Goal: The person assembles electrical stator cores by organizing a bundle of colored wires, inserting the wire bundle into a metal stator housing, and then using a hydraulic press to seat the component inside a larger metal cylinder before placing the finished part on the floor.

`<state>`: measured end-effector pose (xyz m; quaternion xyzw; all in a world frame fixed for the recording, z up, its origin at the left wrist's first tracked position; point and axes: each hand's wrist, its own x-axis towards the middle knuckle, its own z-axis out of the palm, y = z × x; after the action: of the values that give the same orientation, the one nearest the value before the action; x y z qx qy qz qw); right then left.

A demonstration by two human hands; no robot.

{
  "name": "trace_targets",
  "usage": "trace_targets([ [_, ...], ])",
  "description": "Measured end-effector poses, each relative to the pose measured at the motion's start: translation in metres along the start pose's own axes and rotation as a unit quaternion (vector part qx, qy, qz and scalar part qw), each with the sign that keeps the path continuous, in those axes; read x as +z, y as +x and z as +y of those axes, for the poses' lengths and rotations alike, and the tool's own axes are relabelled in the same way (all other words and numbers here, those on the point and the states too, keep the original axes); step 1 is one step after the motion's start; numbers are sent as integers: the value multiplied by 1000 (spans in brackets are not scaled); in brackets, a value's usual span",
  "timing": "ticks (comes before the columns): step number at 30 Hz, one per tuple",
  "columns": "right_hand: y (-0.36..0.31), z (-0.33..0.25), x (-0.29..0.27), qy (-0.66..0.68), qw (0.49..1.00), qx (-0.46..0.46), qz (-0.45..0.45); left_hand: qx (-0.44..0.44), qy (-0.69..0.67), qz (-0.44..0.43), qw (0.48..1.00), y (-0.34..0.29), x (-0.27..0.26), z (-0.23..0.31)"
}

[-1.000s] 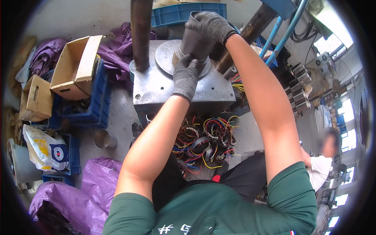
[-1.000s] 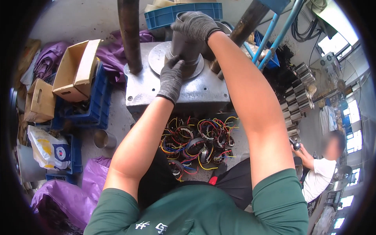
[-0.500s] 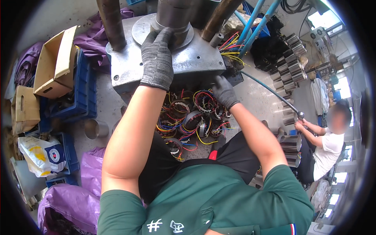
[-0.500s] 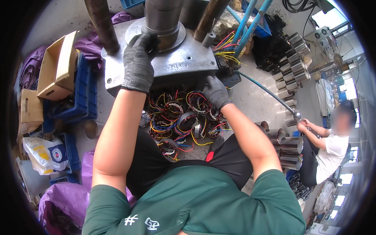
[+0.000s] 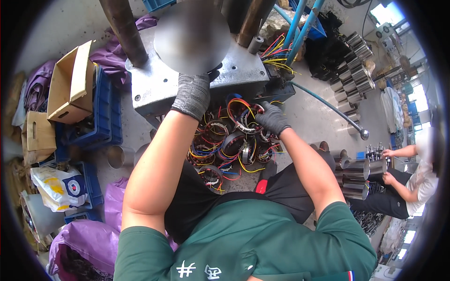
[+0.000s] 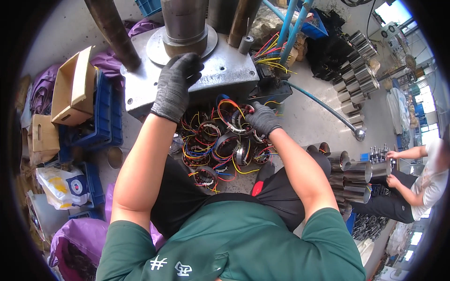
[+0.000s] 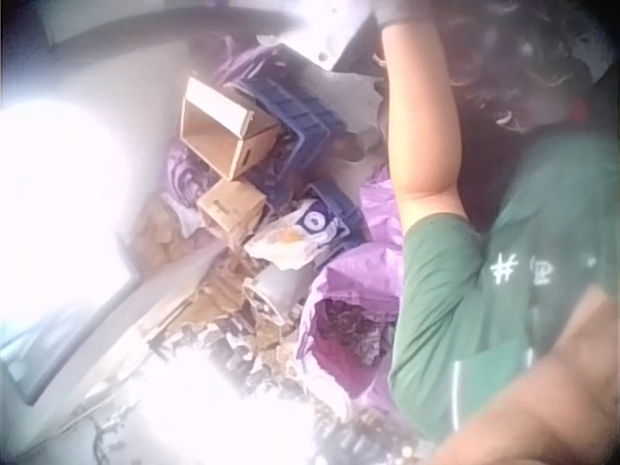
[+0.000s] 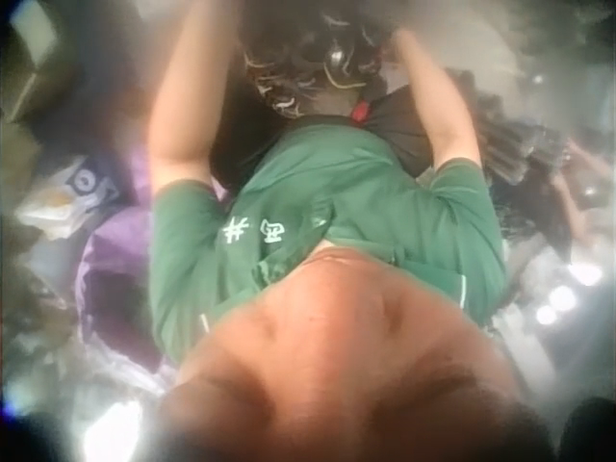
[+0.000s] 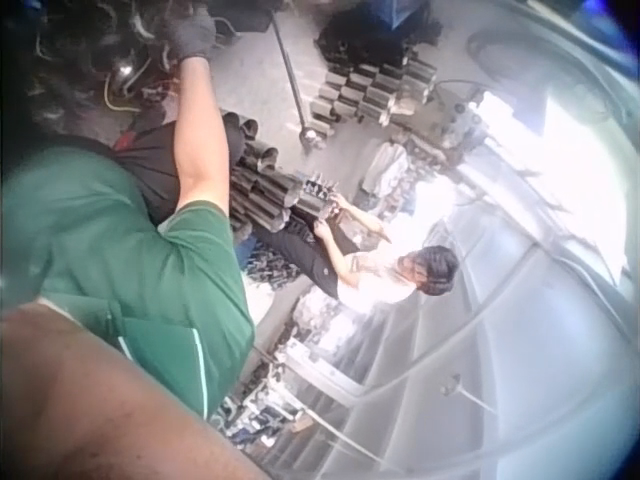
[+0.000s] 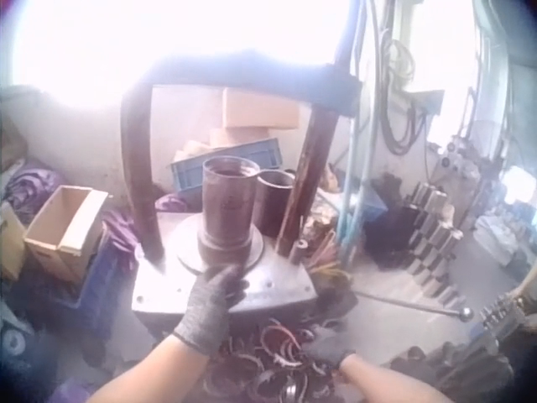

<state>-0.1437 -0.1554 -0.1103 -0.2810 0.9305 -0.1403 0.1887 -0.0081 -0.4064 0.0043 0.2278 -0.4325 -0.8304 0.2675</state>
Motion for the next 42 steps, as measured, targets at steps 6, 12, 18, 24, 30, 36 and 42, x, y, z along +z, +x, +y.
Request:
trace_targets([
  [6,-30,-15,-68,346,924,-142,81,57,102,-68,991,-21,12,3],
  [12,-43,-65,-95,436,851,-212,201,135,205,-219,944,-49,36,-27],
  [18,-45,-63,-102,678,721,-133,46,75,155,-174,970,-45,39,-34],
  [24,-45,-64,-104,683,709,-162,70,83,128,-176,973,-48,41,-30],
  [30,-43,-58,-99,570,774,-233,145,87,107,-159,978,-47,45,-28],
  [36,-52,-73,-110,786,605,-128,10,68,60,-127,988,-48,51,-23],
  [42,-45,-66,-108,736,656,-167,-1,-61,23,-96,993,-42,52,-7],
])
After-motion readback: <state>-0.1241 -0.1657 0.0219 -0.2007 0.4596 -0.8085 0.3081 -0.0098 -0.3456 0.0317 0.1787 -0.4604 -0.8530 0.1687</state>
